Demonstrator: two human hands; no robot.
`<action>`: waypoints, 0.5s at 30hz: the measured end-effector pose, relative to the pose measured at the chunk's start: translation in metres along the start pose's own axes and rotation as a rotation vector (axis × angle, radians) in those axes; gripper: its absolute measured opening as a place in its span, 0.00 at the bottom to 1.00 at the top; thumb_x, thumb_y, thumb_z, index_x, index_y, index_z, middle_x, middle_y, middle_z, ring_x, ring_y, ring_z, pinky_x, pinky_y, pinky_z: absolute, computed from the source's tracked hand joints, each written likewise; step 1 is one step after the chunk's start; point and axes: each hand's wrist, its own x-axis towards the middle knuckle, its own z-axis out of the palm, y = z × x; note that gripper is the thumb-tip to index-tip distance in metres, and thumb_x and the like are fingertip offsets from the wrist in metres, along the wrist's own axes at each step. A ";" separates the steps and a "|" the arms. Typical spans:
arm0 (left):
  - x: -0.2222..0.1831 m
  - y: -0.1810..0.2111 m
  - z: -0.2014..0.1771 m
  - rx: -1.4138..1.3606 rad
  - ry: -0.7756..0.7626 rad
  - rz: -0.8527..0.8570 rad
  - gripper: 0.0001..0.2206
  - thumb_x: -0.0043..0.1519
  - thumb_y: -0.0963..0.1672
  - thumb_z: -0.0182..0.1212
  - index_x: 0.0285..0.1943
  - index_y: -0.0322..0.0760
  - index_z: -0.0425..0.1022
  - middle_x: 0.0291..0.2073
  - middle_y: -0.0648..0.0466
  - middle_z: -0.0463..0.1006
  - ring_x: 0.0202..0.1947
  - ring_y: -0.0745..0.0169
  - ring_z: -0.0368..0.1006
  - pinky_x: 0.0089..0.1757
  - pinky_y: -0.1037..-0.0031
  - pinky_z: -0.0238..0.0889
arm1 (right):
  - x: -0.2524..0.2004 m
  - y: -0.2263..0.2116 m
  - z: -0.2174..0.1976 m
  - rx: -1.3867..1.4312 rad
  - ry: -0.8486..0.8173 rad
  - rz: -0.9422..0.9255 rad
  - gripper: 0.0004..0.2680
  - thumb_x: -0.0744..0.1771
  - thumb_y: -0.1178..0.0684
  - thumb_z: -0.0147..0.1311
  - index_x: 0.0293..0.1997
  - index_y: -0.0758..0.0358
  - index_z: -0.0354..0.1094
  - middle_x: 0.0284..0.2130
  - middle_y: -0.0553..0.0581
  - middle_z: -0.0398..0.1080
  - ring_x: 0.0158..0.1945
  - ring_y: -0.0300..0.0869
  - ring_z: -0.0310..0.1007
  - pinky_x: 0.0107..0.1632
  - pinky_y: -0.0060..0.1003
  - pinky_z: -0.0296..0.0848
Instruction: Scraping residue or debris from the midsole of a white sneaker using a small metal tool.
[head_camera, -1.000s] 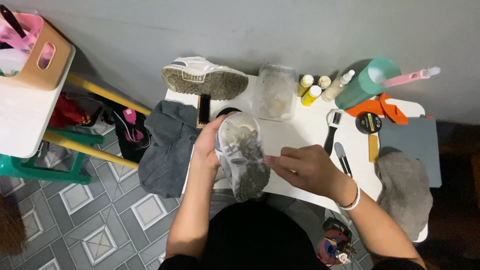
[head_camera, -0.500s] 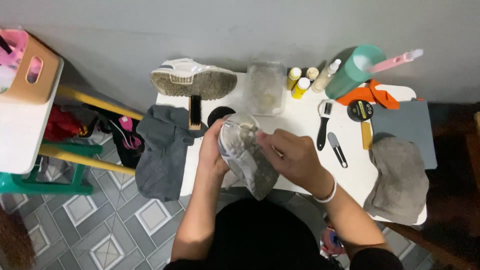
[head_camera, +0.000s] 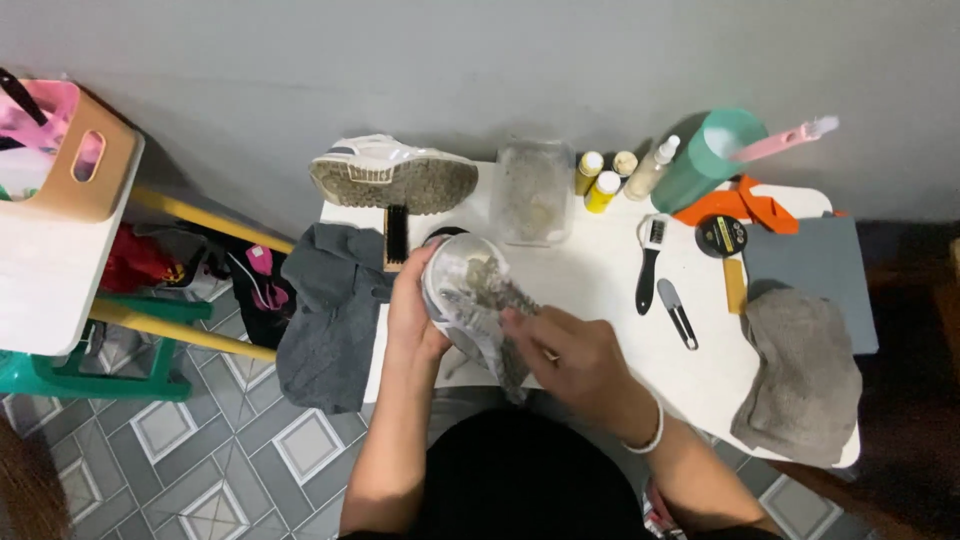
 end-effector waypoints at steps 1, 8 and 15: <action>0.002 -0.002 0.002 -0.006 -0.001 0.006 0.13 0.55 0.45 0.69 0.45 0.31 0.83 0.38 0.39 0.84 0.40 0.43 0.82 0.48 0.52 0.74 | 0.006 0.013 0.000 0.002 -0.004 -0.007 0.11 0.67 0.58 0.60 0.23 0.57 0.65 0.10 0.52 0.58 0.10 0.44 0.61 0.19 0.29 0.64; -0.009 -0.004 0.006 -0.031 -0.032 -0.033 0.13 0.56 0.46 0.68 0.43 0.32 0.83 0.37 0.39 0.84 0.39 0.43 0.83 0.48 0.55 0.75 | -0.002 0.009 0.006 0.033 0.042 0.044 0.10 0.66 0.58 0.61 0.23 0.58 0.66 0.10 0.54 0.60 0.12 0.48 0.64 0.18 0.33 0.63; -0.042 -0.009 0.027 -0.066 -0.051 0.076 0.12 0.57 0.49 0.67 0.38 0.36 0.84 0.33 0.43 0.85 0.36 0.46 0.82 0.47 0.57 0.75 | -0.023 0.005 0.017 0.029 0.073 0.087 0.06 0.66 0.58 0.61 0.27 0.57 0.71 0.10 0.54 0.59 0.12 0.49 0.64 0.17 0.38 0.63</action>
